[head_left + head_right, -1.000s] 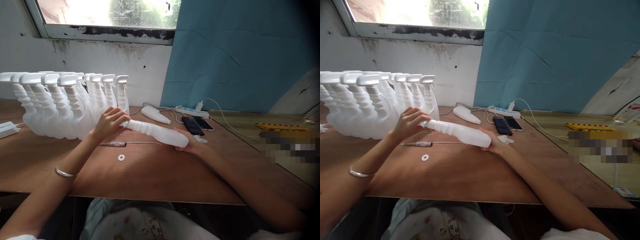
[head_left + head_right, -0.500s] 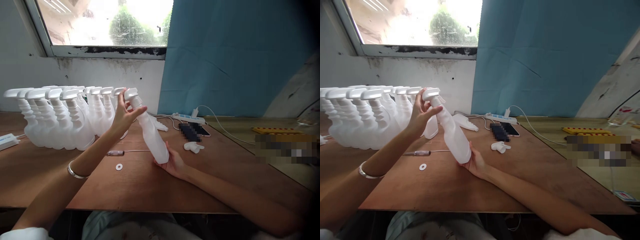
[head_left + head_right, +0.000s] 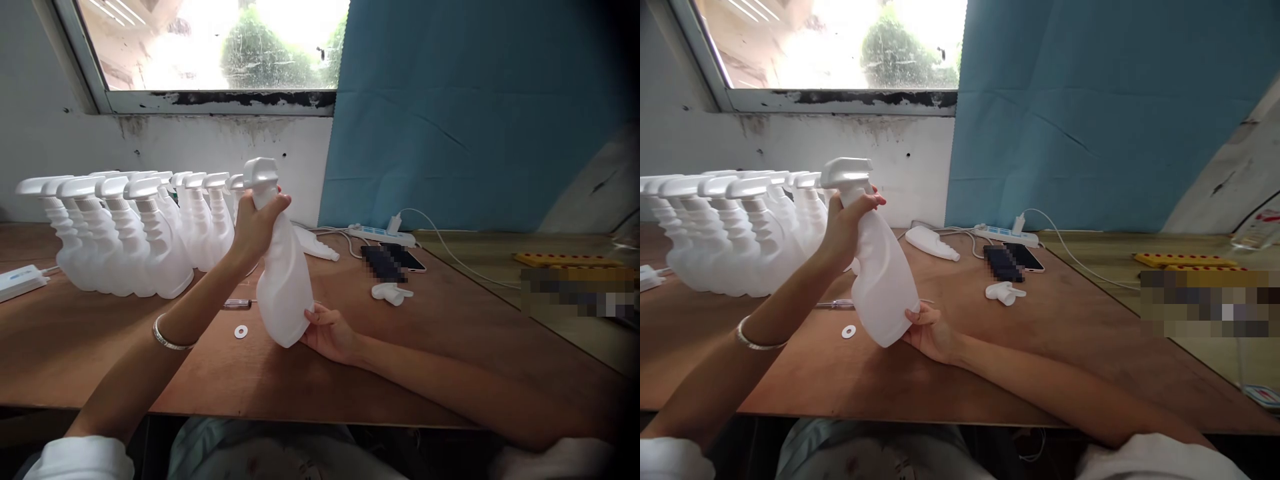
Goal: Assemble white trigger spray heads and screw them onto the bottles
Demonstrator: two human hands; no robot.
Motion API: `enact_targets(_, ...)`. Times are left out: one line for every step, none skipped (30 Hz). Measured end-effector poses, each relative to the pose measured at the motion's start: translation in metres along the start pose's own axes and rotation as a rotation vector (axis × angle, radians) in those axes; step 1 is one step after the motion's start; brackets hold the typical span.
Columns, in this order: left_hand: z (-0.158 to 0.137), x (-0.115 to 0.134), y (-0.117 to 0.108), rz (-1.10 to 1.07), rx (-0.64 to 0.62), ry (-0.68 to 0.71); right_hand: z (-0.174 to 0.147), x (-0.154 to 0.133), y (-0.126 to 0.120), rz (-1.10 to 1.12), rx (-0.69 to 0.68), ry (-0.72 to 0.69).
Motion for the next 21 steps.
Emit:
enact_targets(-0.001, 0.001, 0.001, 0.009, -0.007, 0.012, 0.0, 0.0, 0.0, -0.004, 0.004, -0.004)
enact_targets(-0.002, 0.001, 0.001, 0.016, -0.014, 0.031, 0.001, 0.0, -0.001, -0.007, 0.006, -0.003)
enact_targets(-0.003, 0.002, 0.002, 0.026, -0.022, 0.049, 0.001, 0.0, -0.001, -0.005, 0.004, 0.001)
enact_targets(-0.004, 0.003, 0.002, 0.036, -0.027, 0.063, 0.001, 0.0, -0.001, 0.001, 0.001, 0.006)
enact_targets(-0.006, 0.003, 0.003, 0.045, -0.031, 0.072, 0.002, 0.0, -0.001, 0.012, 0.0, 0.012)
enact_targets(-0.007, 0.003, 0.004, 0.052, -0.038, 0.078, 0.002, 0.0, -0.001, 0.027, 0.001, 0.019)
enact_targets(-0.009, 0.004, 0.006, 0.054, -0.048, 0.084, 0.003, 0.0, -0.001, 0.044, 0.005, 0.029)
enact_targets(-0.011, 0.004, 0.007, 0.049, -0.059, 0.089, 0.003, 0.001, -0.002, 0.06, 0.008, 0.04)
enact_targets(-0.013, 0.004, 0.008, 0.04, -0.073, 0.093, 0.004, 0.001, -0.002, 0.072, 0.01, 0.051)
enact_targets(-0.014, 0.005, 0.01, 0.028, -0.086, 0.095, 0.004, 0.001, -0.002, 0.082, 0.01, 0.059)
enact_targets(-0.016, 0.005, 0.01, 0.016, -0.101, 0.092, 0.004, 0.001, -0.001, 0.089, 0.006, 0.064)
enact_targets(-0.018, 0.005, 0.011, 0.006, -0.115, 0.087, 0.005, 0.001, -0.001, 0.093, 0.001, 0.066)
enact_targets(-0.019, 0.005, 0.011, -0.003, -0.125, 0.08, 0.005, 0.001, -0.001, 0.097, -0.003, 0.064)
enact_targets(-0.02, 0.005, 0.011, -0.013, -0.128, 0.076, 0.005, 0.001, -0.001, 0.098, -0.005, 0.065)
enact_targets(-0.021, 0.005, 0.01, -0.025, -0.124, 0.078, 0.005, 0.001, -0.001, 0.098, -0.007, 0.068)
enact_targets(-0.022, 0.005, 0.009, -0.036, -0.116, 0.087, 0.005, 0.002, -0.001, 0.095, -0.01, 0.074)
enact_targets(-0.022, 0.005, 0.008, -0.046, -0.107, 0.099, 0.005, 0.002, -0.001, 0.09, -0.013, 0.08)
enact_targets(-0.022, 0.005, 0.008, -0.052, -0.097, 0.111, 0.006, 0.002, -0.001, 0.087, -0.018, 0.085)
enact_targets(-0.023, 0.005, 0.007, -0.052, -0.093, 0.118, 0.006, 0.002, -0.001, 0.084, -0.022, 0.091)
enact_targets(-0.023, 0.004, 0.007, -0.046, -0.093, 0.118, 0.006, 0.003, -0.002, 0.084, -0.027, 0.093)
enact_targets(-0.023, 0.003, 0.008, -0.037, -0.095, 0.109, 0.006, 0.002, -0.002, 0.086, -0.031, 0.092)
Point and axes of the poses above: each hand's wrist, its own z-axis towards the middle knuckle, its own y-axis out of the palm, x = y × z, the point moved 4 cm from there along z, towards the middle knuckle, and after that the axes turned 9 degrees about z, right-handed, at the moved point
